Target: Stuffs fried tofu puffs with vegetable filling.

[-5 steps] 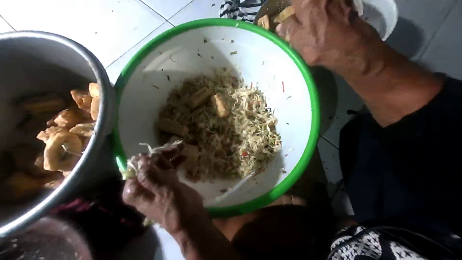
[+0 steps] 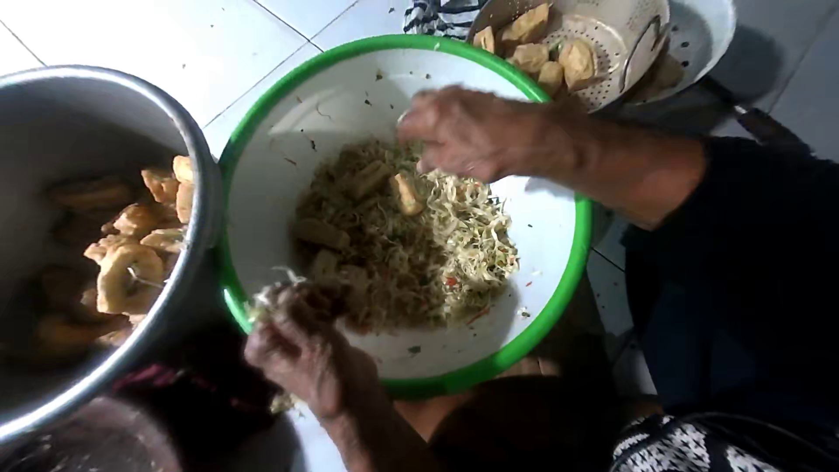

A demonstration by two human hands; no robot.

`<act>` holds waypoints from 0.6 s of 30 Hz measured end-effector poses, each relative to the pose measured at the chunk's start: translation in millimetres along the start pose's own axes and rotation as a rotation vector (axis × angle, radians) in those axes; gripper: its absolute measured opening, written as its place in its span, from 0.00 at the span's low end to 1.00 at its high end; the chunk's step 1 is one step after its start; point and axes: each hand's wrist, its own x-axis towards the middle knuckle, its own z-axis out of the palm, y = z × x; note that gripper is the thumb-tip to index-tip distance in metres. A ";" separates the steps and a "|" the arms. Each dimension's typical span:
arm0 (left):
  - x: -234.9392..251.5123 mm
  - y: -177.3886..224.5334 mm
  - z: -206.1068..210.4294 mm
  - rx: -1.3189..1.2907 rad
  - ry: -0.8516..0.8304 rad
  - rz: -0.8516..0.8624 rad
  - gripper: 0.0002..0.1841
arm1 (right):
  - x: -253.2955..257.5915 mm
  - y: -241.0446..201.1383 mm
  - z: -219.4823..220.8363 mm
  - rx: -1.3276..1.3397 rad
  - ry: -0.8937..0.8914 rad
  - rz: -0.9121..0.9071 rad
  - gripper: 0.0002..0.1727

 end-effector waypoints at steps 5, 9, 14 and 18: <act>-6.2 8.0 8.1 0.319 -0.252 -0.106 0.13 | 31.7 -10.7 61.2 0.067 -0.285 0.200 0.29; -6.1 5.8 6.9 0.392 -0.268 -0.131 0.15 | 33.4 -11.5 83.1 0.157 -0.211 0.251 0.28; -10.1 6.0 14.6 0.207 -0.307 -0.315 0.18 | 19.6 -20.9 58.0 0.415 -0.060 0.097 0.20; -13.4 19.3 26.4 -0.193 -0.363 -0.434 0.15 | -19.5 -58.7 40.8 0.355 0.122 -0.203 0.22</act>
